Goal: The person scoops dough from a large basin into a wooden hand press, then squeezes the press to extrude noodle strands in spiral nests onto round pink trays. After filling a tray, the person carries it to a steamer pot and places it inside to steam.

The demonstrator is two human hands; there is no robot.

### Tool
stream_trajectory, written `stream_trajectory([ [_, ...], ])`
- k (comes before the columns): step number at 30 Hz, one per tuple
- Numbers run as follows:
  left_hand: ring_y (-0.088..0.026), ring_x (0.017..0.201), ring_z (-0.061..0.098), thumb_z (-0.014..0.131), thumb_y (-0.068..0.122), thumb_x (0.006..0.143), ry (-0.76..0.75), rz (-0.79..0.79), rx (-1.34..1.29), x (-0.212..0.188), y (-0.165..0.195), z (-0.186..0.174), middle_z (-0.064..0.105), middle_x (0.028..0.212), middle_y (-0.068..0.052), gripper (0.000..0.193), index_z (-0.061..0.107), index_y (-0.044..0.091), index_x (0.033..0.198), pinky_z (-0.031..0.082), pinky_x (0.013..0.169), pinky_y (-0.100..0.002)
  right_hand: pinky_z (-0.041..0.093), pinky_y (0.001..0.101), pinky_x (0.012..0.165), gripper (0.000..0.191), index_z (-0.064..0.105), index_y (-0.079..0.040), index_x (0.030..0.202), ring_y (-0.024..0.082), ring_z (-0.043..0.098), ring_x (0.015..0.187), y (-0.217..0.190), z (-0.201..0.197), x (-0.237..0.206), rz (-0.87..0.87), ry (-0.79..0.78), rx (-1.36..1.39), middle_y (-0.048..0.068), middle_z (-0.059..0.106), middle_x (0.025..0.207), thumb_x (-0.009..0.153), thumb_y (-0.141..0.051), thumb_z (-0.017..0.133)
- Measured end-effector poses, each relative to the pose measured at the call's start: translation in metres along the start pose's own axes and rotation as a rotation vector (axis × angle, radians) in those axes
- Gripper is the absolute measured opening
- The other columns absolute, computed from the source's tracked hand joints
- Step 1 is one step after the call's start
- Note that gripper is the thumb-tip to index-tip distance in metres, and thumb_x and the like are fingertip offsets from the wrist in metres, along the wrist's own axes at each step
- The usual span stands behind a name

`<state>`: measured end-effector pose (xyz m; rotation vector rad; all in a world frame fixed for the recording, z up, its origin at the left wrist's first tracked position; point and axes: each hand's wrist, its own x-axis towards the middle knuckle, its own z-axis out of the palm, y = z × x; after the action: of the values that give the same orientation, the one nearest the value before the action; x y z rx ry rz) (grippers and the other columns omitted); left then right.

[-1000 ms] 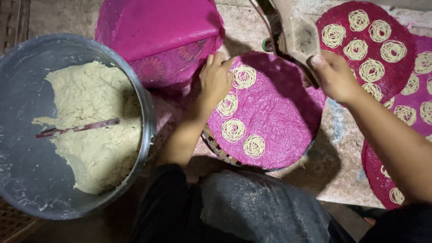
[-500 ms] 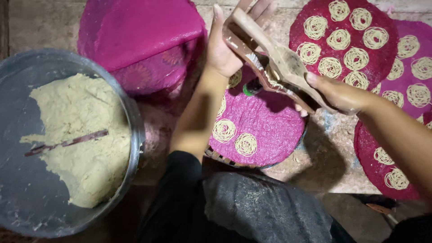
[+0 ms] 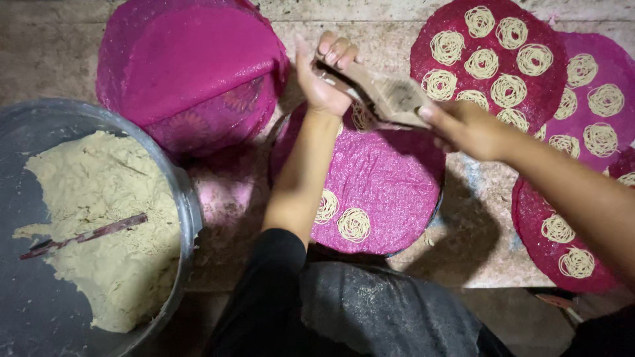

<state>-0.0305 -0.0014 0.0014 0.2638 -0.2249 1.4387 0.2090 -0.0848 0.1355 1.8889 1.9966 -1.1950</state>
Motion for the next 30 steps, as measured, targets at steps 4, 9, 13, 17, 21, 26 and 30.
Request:
stream_trajectory([
  [4,-0.014,0.074,0.045,0.049,0.061,0.101,-0.008,0.002,-0.054,0.021,-0.002,0.003,0.043,0.073,0.004,0.046,0.047,0.018,0.082,0.042,0.082,-0.032,0.054,0.0454,0.068,0.076,0.066,-0.003,0.124,0.024,0.067,0.069,-0.004,-0.013,0.003,-0.085,0.131,-0.098,0.015,0.066,0.072,0.099,-0.066,0.034],
  [9,-0.013,0.07,0.043,0.05,0.062,0.101,-0.01,0.005,0.002,0.021,0.015,0.008,0.042,0.071,0.003,0.049,0.046,0.017,0.081,0.04,0.076,-0.03,0.058,0.0426,0.065,0.075,0.067,0.001,0.112,0.024,0.067,0.064,-0.009,0.0,0.006,-0.122,0.047,0.114,0.014,0.067,0.072,0.101,-0.065,0.034],
  [13,-0.014,0.069,0.042,0.05,0.059,0.099,0.097,0.028,-0.029,0.012,0.001,0.015,0.041,0.069,0.003,0.047,0.045,0.017,0.078,0.039,0.075,-0.032,0.058,0.042,0.067,0.07,0.071,-0.004,0.115,0.024,0.067,0.065,-0.001,-0.007,0.004,0.02,0.034,0.015,0.014,0.068,0.072,0.101,-0.063,0.037],
  [17,-0.015,0.074,0.042,0.047,0.059,0.104,-0.018,0.021,-0.117,0.03,-0.006,0.032,0.044,0.074,0.001,0.048,0.047,0.016,0.083,0.039,0.07,-0.03,0.055,0.0423,0.069,0.068,0.068,0.0,0.114,0.023,0.067,0.066,0.007,-0.019,0.014,-0.036,0.169,-0.042,0.012,0.066,0.073,0.102,-0.062,0.043],
  [21,-0.02,0.073,0.05,0.038,0.054,0.098,0.39,-0.074,-0.016,0.035,0.004,0.033,0.05,0.075,-0.005,0.048,0.051,0.009,0.086,0.048,0.074,-0.035,0.051,0.0415,0.065,0.062,0.063,-0.001,0.097,0.021,0.061,0.065,0.015,-0.014,0.024,-0.194,0.166,0.063,0.01,0.061,0.07,0.104,-0.059,0.044],
  [26,-0.014,0.061,0.049,0.036,0.022,0.097,0.6,-0.722,1.006,0.006,-0.006,-0.013,0.067,0.084,-0.007,0.038,0.062,0.004,0.118,0.034,0.048,-0.029,0.05,0.0374,0.061,0.057,0.059,-0.004,0.083,0.018,0.058,0.061,0.029,-0.012,0.03,-0.199,0.13,0.118,0.007,0.058,0.067,0.107,-0.054,0.043],
  [30,-0.011,0.047,0.037,0.017,0.048,0.108,0.525,-0.658,1.13,-0.013,-0.013,-0.043,0.05,0.069,-0.001,0.061,0.061,0.015,0.135,0.03,0.039,-0.028,0.047,0.0365,0.06,0.051,0.06,-0.004,0.088,0.017,0.055,0.062,0.037,-0.004,0.038,-0.245,0.189,0.212,0.007,0.056,0.068,0.107,-0.049,0.049],
])
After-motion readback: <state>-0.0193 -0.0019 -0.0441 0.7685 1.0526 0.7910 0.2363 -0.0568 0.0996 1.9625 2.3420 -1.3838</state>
